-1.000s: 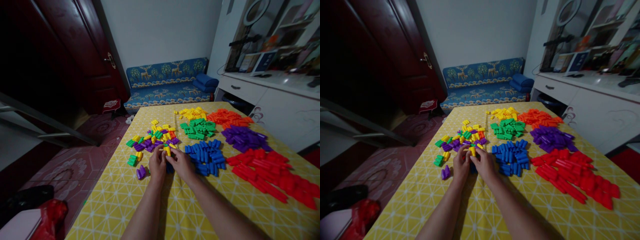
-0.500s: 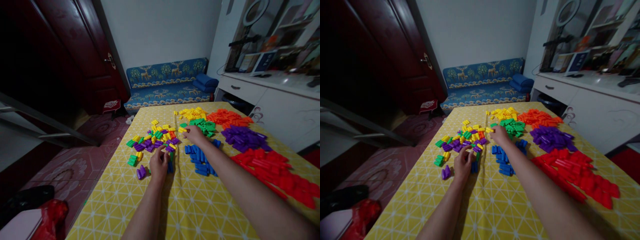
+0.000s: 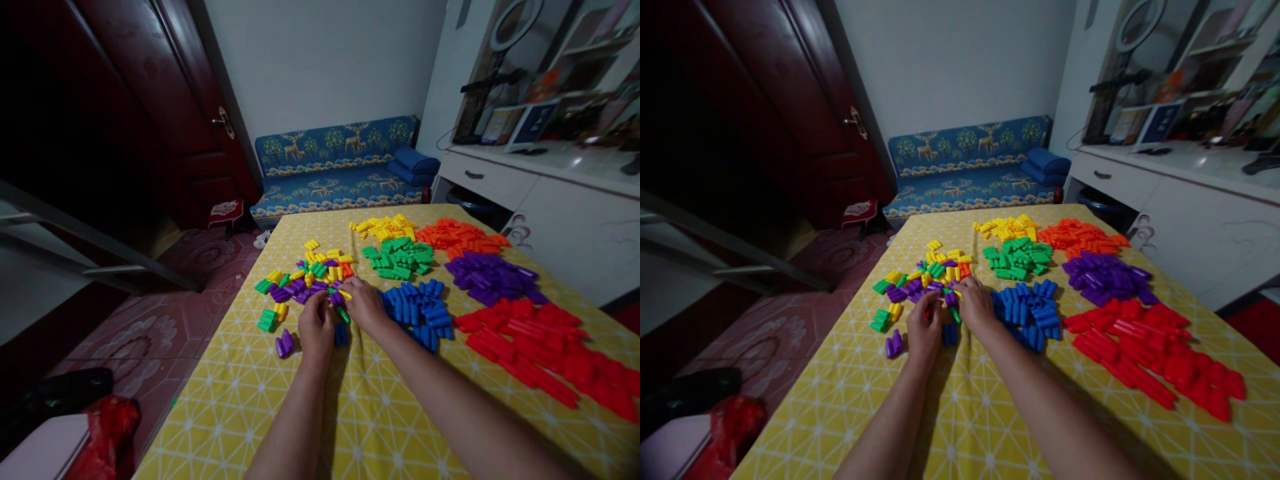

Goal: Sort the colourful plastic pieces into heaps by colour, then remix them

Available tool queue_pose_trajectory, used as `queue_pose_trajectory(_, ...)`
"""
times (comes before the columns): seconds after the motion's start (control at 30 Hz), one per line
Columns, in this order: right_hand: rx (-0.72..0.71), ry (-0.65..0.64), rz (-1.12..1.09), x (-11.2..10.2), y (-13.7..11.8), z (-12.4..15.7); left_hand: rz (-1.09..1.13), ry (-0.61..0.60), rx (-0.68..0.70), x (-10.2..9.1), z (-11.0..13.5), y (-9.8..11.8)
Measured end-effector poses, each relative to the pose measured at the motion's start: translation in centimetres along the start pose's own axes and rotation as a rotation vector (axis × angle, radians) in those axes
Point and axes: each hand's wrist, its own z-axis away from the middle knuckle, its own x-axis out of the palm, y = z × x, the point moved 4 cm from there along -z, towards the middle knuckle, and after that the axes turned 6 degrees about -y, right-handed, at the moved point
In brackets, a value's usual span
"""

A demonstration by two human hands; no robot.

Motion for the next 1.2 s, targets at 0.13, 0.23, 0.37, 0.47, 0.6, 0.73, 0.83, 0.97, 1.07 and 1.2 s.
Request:
queue_pose_trajectory(0.13,0.045,-0.064,0.222,0.3,-1.4,0.6,-0.09,-0.022,0.051,0.1,-0.1,0.3)
queue_pose_trajectory(0.23,0.088,-0.07,0.265,0.9,-1.9,1.3,-0.141,-0.058,0.086,0.2,-0.1,0.7)
queue_pose_trajectory(0.37,0.145,-0.006,0.174,1.4,-1.9,2.2,-0.203,-0.101,0.109,0.4,0.0,0.6)
queue_pose_trajectory(0.47,0.186,0.045,0.026,1.7,-1.1,2.5,-0.24,-0.117,0.119,0.5,0.0,0.4)
queue_pose_trajectory(0.6,0.169,0.139,-0.245,1.8,0.1,2.6,-0.245,-0.119,0.119,0.5,0.0,0.4)
queue_pose_trajectory(0.73,0.148,0.241,-0.486,1.3,0.6,2.9,-0.216,-0.112,0.111,0.3,0.0,0.7)
queue_pose_trajectory(0.83,0.135,0.26,-0.587,1.1,0.5,3.2,-0.206,-0.117,0.123,0.2,0.0,0.7)
queue_pose_trajectory(0.97,0.134,0.261,-0.624,1.3,0.1,3.4,-0.194,-0.114,0.144,0.2,-0.1,0.6)
queue_pose_trajectory(1.07,0.118,0.239,-0.667,1.4,-0.3,3.4,-0.189,-0.133,0.149,0.3,-0.1,0.7)
queue_pose_trajectory(1.2,0.147,0.311,-0.767,0.6,-0.2,3.5,-0.219,-0.152,0.097,0.3,-0.1,0.5)
